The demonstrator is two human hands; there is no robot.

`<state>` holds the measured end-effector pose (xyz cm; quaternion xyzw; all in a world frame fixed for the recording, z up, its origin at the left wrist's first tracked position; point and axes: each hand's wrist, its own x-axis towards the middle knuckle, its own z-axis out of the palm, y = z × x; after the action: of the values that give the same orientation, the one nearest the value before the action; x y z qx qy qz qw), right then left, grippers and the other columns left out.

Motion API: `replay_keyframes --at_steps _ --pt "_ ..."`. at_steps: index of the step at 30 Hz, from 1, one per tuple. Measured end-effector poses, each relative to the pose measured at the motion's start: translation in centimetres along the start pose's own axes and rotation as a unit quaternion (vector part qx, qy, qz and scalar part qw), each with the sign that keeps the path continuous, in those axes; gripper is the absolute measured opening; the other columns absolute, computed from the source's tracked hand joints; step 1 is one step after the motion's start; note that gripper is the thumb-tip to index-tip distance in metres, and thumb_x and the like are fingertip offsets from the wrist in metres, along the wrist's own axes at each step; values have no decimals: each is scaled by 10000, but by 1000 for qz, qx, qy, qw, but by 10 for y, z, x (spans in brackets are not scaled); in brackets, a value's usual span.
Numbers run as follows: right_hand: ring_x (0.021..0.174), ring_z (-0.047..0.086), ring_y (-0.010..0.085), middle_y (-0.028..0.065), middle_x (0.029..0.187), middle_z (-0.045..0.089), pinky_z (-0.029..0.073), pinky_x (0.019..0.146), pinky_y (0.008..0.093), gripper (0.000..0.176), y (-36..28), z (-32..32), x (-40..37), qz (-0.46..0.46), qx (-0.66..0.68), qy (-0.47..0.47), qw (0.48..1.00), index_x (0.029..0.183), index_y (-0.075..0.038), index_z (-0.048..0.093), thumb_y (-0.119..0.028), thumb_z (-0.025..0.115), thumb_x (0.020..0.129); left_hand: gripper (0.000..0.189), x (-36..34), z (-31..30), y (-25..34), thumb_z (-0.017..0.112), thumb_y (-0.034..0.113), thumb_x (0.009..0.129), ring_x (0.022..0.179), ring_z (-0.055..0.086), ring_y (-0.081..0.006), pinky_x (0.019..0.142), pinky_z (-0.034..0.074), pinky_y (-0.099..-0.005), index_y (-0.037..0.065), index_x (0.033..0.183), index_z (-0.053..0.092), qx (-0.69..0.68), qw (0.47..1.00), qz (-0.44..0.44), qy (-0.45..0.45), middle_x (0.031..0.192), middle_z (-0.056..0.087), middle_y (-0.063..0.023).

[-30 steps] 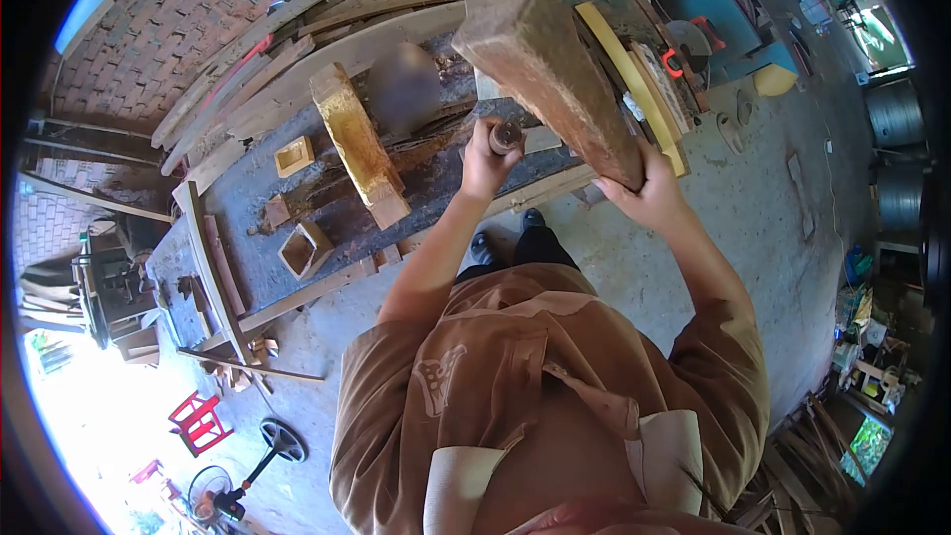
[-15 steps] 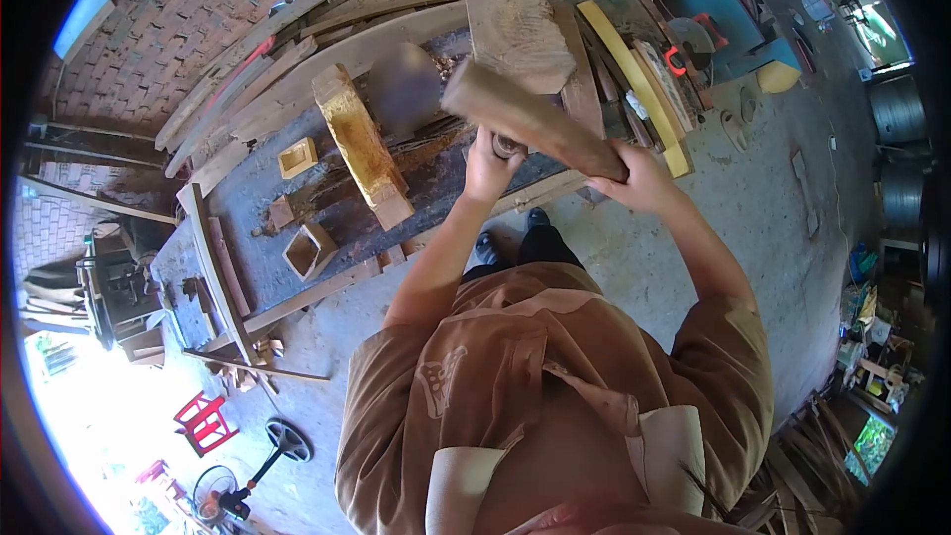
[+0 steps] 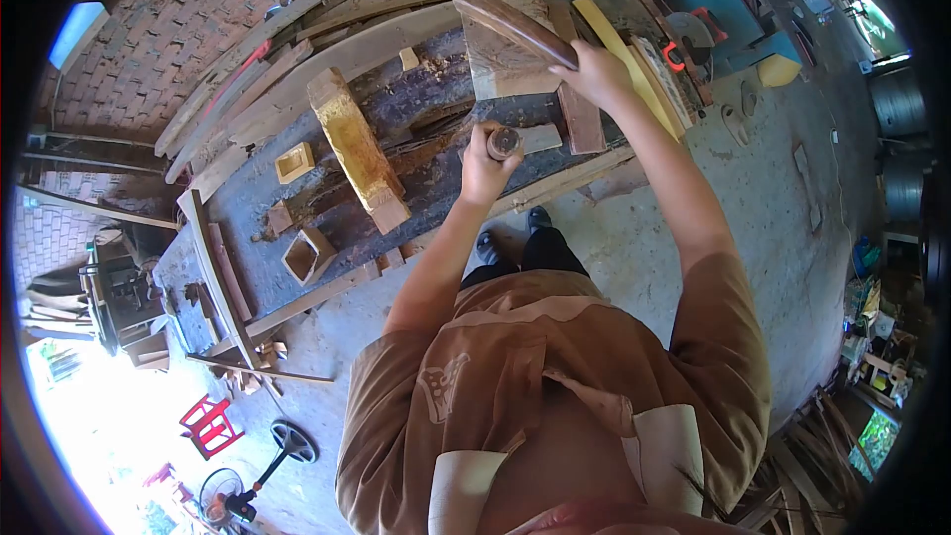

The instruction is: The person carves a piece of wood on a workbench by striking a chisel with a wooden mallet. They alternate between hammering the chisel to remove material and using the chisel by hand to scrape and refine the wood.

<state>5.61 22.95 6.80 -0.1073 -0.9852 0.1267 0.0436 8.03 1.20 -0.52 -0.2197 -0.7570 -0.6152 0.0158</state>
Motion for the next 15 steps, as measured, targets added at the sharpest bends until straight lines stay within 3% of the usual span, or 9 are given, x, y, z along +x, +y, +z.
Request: replay_keyframes --at_steps 3,5,6,7,9,10,12,13,15 --pt "695 610 304 137 730 613 490 613 391 372 -7 10 32 -19 -50 9 999 861 -48 535 -392 613 745 313 -2 -1 -2 689 82 697 682 549 -136 657 450 -258 31 890 448 1 1000 11 8 752 571 -78" --pt "704 615 292 129 756 614 496 615 382 368 -14 14 43 -10 -64 3 998 866 -46 538 -391 602 754 361 -5 0 -6 710 120 653 727 605 -263 650 468 -308 40 908 468 -17 1000 4 13 780 588 -129" --pt "754 614 277 128 804 609 499 630 379 377 -19 14 44 1 -72 -17 997 874 -44 540 -397 599 756 350 -6 0 -6 715 107 654 693 604 -245 629 469 -296 44 897 471 -13 1000 5 16 759 584 -119" --pt "720 609 293 139 842 603 494 582 392 369 -14 25 46 -42 -79 26 996 843 -40 530 -392 597 757 350 -9 0 -7 715 107 654 693 604 -245 629 469 -296 44 897 471 -16 1000 6 13 759 584 -119" --pt "845 592 285 142 990 568 493 660 384 396 -15 39 47 -8 -69 22 997 936 -31 533 -385 587 765 340 -11 -1 -9 723 93 651 665 599 -215 617 470 -281 47 880 476 -34 999 9 19 749 582 -110" --pt "845 592 285 142 990 568 493 660 384 396 -17 40 44 -7 -68 23 997 936 -31 533 -385 587 765 309 -12 -2 -9 715 60 656 660 594 -183 616 468 -267 48 862 485 -26 1000 8 9 742 582 -101" --pt "1031 513 271 153 1113 508 454 799 380 445 -24 43 33 -150 -151 267 940 1064 -38 502 -345 603 758 259 -18 -6 -8 685 31 674 669 558 -135 627 452 -245 43 842 489 -38 999 -9 -1 744 577 -71" --pt "1031 513 271 153 1113 508 454 799 380 445 -27 50 25 -147 -150 267 940 1064 -38 502 -345 603 758 212 -20 -7 -6 655 3 692 679 522 -87 637 435 -224 37 822 492 -53 998 -28 -13 745 572 -41" --pt "1166 397 279 168 1206 444 359 933 401 524 -31 75 3 -261 90 128 953 1176 -48 438 -282 627 747 201 -22 -9 -2 651 -7 692 687 515 -84 646 436 -228 34 826 507 -67 997 -21 -8 762 572 -37"
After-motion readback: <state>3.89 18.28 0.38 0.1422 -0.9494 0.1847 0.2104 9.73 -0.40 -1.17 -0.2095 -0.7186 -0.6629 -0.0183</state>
